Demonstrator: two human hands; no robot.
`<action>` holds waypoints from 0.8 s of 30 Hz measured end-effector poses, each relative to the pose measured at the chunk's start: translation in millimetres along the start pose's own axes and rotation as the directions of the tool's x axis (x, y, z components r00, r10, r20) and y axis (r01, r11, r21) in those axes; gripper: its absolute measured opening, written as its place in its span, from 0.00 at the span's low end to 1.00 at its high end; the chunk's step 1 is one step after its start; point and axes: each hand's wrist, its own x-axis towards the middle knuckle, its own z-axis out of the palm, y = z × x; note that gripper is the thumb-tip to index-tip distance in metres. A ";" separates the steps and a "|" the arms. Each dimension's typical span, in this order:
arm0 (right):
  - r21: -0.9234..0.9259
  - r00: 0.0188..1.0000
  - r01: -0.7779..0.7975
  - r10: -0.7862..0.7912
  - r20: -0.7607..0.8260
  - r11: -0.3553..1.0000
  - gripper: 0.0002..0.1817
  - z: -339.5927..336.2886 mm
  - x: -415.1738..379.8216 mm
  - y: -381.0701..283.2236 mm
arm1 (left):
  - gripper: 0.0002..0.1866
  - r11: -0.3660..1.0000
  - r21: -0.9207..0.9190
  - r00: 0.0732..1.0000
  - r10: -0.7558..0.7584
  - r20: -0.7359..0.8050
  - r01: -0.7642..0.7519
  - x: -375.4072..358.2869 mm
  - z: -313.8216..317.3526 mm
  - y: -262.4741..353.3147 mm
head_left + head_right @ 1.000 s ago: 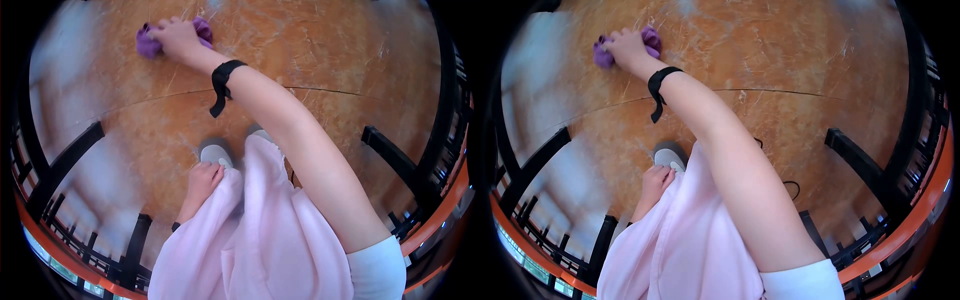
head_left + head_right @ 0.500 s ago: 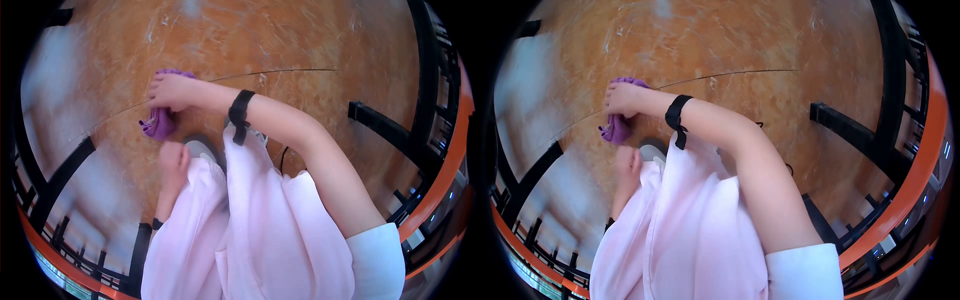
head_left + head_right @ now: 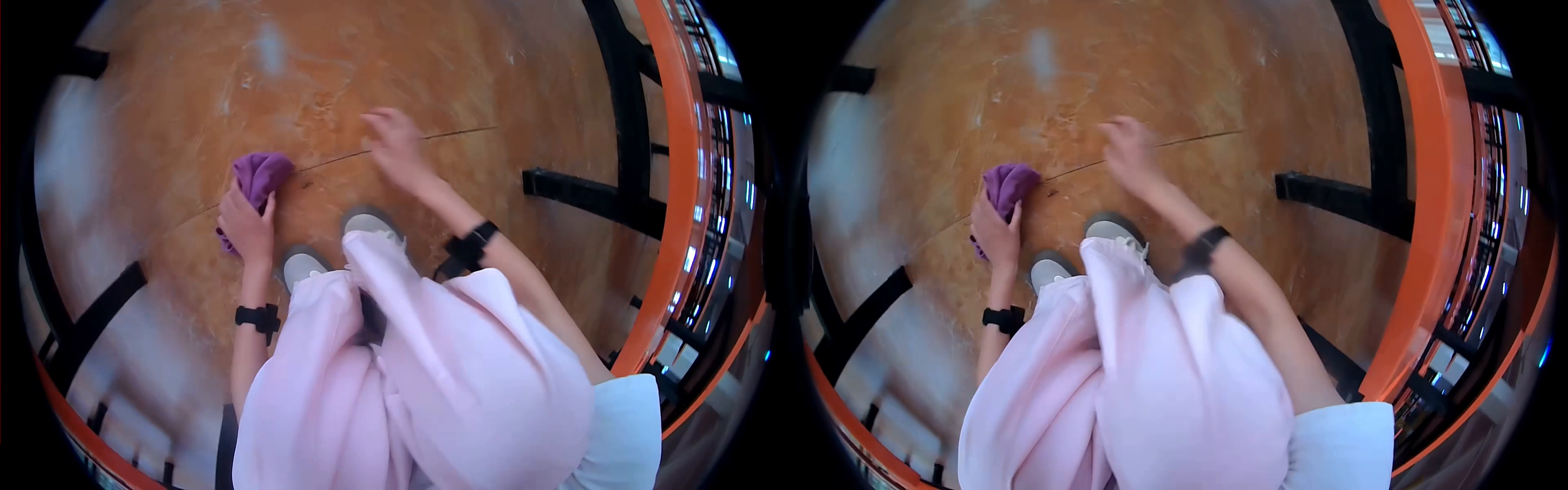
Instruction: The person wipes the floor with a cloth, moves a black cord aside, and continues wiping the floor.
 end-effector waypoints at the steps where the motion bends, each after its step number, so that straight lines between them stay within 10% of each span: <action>1: -0.037 0.996 -0.051 0.048 -0.077 0.998 0.22 -12.0 -14.6 17.0 | 0.31 0.998 0.055 1.000 0.014 0.003 -0.015 -1.4 11.3 -9.3; 6: -0.235 0.956 -0.257 0.210 -0.206 0.938 0.18 -40.1 -60.3 78.0 | 0.29 0.928 -0.284 0.965 -0.259 -0.032 0.240 -3.9 -21.4 -31.5; 10: 0.005 0.911 -0.367 0.361 -0.200 0.930 0.18 -29.3 -62.1 41.1 | 0.31 0.804 -0.276 0.777 -0.588 -0.227 0.527 -52.2 -48.8 -105.0; 17: 0.028 0.952 0.250 -0.251 0.173 0.968 0.18 16.9 -63.5 -31.7 | 0.25 0.658 0.011 0.639 -0.728 -0.247 0.753 -113.8 -53.2 -163.7; 24: 0.258 0.728 0.491 -0.554 0.403 0.832 0.14 33.7 -53.1 -66.3 | 0.25 0.695 -0.285 0.736 -0.675 0.060 0.660 -45.6 -12.9 -41.5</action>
